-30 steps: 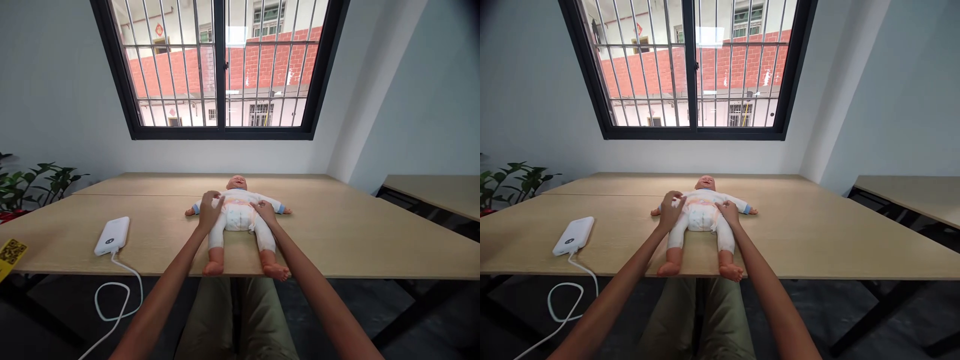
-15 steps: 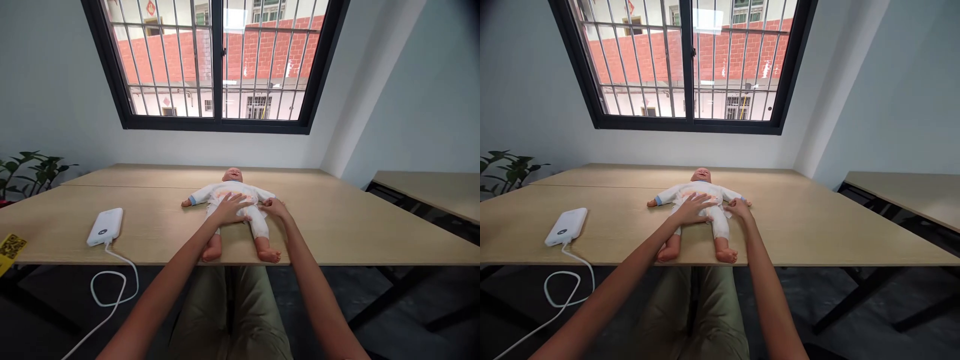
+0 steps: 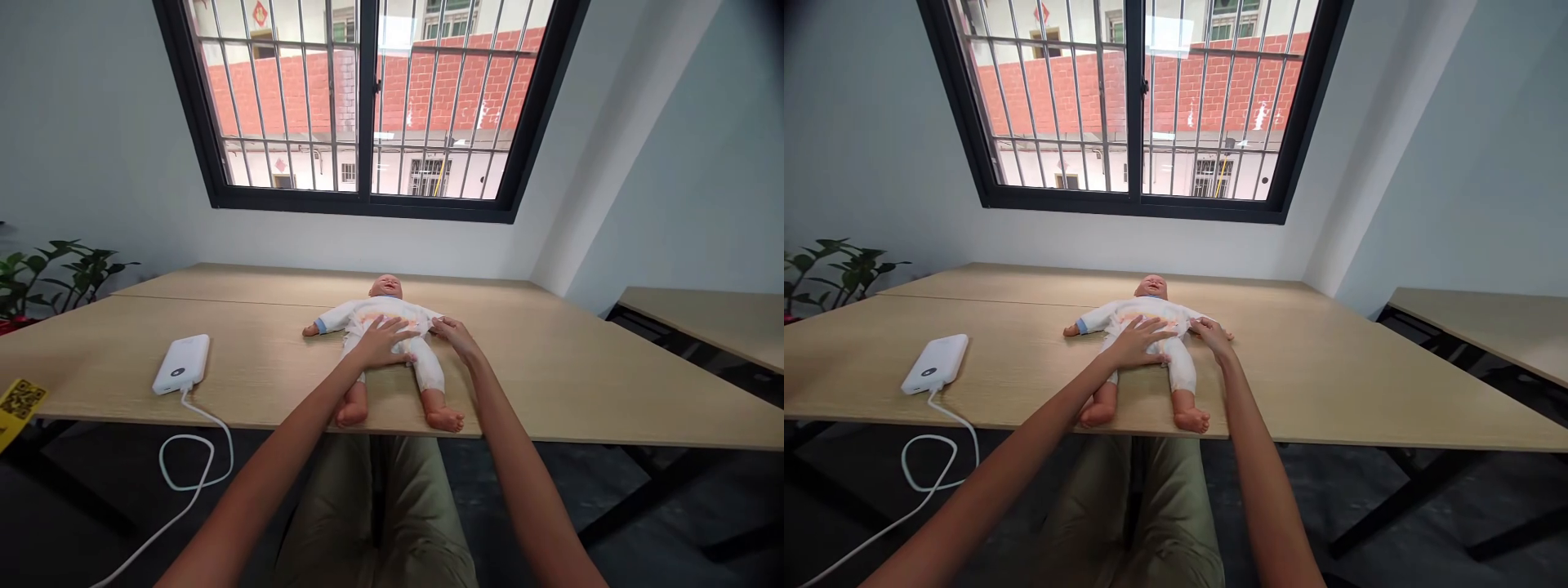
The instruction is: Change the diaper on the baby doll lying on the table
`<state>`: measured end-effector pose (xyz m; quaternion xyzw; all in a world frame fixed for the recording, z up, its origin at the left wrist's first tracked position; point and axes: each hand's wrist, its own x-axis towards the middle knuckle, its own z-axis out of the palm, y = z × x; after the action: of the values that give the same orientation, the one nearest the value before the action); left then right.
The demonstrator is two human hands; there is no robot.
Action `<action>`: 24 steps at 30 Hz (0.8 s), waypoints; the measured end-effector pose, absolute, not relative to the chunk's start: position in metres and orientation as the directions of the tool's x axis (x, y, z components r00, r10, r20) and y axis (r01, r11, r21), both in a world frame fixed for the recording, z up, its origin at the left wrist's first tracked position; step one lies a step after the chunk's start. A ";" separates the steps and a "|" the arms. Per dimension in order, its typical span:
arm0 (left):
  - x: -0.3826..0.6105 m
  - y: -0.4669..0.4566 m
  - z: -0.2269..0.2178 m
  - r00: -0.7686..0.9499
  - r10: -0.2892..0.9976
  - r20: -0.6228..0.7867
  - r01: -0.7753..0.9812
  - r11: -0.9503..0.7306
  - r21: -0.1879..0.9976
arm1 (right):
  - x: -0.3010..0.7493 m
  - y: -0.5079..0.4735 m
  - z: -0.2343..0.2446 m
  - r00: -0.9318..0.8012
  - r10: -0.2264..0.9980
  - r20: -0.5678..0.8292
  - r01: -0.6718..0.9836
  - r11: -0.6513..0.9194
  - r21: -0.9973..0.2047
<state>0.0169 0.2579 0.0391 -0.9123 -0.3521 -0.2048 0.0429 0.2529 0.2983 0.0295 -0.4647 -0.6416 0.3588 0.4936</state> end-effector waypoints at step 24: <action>0.030 0.250 0.039 0.733 0.585 0.346 0.605 -0.794 0.060 | 0.204 0.306 0.013 -0.107 0.902 0.417 0.333 0.428 -0.840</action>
<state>0.0303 0.2504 0.0392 -0.9304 -0.3200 -0.1764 0.0284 0.2042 0.3063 0.0134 -0.4503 -0.6860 0.2883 0.4935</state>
